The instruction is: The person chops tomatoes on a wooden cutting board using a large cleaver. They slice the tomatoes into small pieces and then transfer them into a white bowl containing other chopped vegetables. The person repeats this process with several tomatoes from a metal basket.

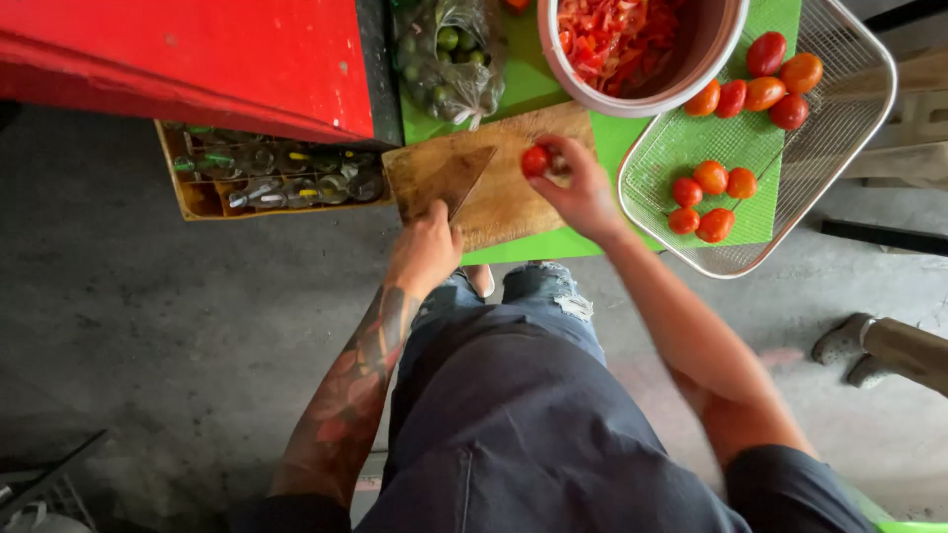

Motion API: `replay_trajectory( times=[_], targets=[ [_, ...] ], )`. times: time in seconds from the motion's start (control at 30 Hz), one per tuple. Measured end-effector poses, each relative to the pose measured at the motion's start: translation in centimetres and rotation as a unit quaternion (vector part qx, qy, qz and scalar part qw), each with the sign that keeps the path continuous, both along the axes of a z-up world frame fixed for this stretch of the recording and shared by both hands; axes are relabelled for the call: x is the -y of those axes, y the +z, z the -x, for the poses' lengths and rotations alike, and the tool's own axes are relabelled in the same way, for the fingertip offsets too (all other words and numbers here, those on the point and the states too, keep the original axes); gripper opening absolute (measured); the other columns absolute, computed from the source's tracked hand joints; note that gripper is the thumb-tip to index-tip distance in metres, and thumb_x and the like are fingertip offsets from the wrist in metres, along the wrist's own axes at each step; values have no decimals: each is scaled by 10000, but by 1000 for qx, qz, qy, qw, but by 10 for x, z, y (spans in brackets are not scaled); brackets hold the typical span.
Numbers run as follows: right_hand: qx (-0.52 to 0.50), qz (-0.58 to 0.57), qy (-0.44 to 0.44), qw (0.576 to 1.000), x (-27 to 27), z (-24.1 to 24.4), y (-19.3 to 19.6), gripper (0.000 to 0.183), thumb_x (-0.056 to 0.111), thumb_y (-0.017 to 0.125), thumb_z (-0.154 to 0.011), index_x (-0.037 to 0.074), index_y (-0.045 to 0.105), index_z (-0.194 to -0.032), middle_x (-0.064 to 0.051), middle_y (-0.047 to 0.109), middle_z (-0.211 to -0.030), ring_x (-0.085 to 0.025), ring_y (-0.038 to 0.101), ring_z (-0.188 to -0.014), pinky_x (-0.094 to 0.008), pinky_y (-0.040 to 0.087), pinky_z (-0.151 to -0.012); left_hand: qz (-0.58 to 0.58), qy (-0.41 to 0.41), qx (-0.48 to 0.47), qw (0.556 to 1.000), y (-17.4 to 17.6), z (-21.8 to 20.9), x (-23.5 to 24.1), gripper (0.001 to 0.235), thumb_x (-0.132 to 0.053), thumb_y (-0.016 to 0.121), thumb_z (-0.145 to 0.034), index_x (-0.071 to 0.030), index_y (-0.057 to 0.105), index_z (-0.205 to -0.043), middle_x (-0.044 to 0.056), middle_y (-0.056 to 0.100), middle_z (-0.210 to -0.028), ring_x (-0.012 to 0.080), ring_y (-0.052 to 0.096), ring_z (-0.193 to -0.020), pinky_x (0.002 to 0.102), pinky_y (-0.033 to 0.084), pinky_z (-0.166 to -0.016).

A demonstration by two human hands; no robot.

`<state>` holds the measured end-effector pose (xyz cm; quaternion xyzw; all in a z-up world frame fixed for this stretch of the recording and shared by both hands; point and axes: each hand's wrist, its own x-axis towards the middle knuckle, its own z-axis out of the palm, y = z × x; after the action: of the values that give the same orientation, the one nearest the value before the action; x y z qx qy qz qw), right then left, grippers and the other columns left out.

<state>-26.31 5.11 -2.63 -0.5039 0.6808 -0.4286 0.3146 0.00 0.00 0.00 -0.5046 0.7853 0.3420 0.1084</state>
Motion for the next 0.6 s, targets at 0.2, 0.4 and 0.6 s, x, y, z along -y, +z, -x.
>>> replay_trajectory(
  times=[0.2,0.4,0.6],
  targets=[
    [-124,47,-103,986,-15,-31,-66,575,165,911,-796,79,640,-1295,-154,615,-1261,-351,689,-1093,-419,633,-886,187,30,-95,977,18,8,-14,296,-443,543,-970,-149,516,-984,174,709,-714,413,740,-671,527,584,-597],
    [-29,88,-119,989,-21,-38,-69,490,49,852,-863,68,614,-1291,-155,575,-1229,-373,683,-1078,-434,636,-860,330,-50,-126,934,31,23,-27,239,-402,538,-962,-175,511,-890,45,613,-639,273,712,-526,403,572,-480],
    [-141,95,-121,978,-17,-35,-79,420,87,821,-834,105,662,-1222,-119,616,-1207,-359,707,-1025,-423,652,-810,330,-86,-115,933,33,24,-32,173,-338,525,-963,-176,499,-910,41,601,-662,282,697,-497,422,571,-471]
  ],
)
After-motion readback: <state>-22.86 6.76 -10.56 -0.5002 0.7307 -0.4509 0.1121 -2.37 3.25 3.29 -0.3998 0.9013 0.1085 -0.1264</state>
